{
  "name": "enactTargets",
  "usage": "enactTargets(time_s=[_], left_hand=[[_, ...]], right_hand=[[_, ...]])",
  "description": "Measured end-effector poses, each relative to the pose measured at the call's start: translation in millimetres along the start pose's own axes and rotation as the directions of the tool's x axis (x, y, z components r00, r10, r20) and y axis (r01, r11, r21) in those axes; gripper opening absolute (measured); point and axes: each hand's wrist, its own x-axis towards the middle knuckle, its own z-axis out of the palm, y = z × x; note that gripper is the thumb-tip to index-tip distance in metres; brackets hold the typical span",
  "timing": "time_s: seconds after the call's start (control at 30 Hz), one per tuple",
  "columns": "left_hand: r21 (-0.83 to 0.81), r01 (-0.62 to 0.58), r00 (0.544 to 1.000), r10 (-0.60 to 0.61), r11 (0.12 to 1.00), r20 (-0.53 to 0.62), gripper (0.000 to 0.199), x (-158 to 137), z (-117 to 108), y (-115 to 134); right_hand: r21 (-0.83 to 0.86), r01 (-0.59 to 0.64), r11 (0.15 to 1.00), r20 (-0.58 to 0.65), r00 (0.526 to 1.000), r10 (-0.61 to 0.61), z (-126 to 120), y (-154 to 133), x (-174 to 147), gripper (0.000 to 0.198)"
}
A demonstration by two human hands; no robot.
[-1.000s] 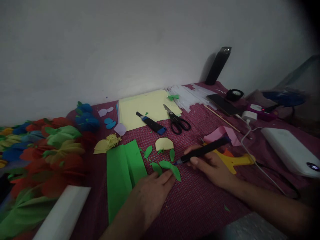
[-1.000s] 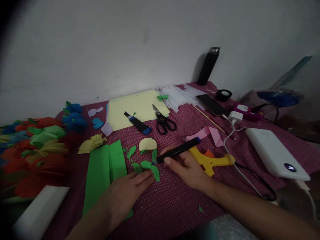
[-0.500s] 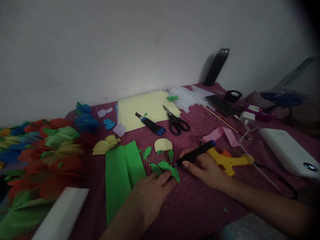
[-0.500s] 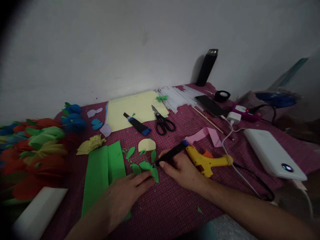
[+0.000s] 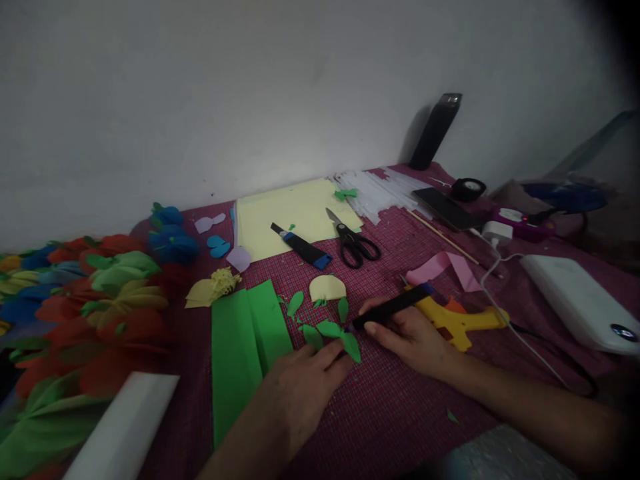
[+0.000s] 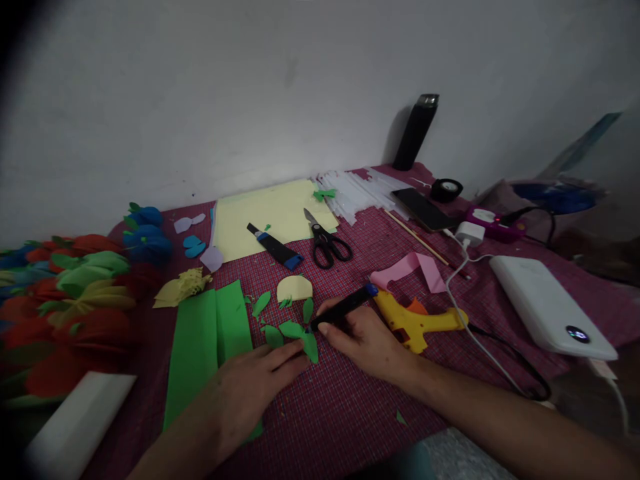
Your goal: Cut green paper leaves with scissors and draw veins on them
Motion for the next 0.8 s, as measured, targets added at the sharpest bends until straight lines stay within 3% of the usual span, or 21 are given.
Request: enactTargets(time_s=[0.8], left_hand=[[-0.019, 0.000, 1.000, 0.000, 1.000, 0.010, 0.046, 0.7, 0.0, -0.2]], right_hand=[[-0.019, 0.000, 1.000, 0.009, 1.000, 0.000, 0.7, -0.4, 0.3, 0.014]])
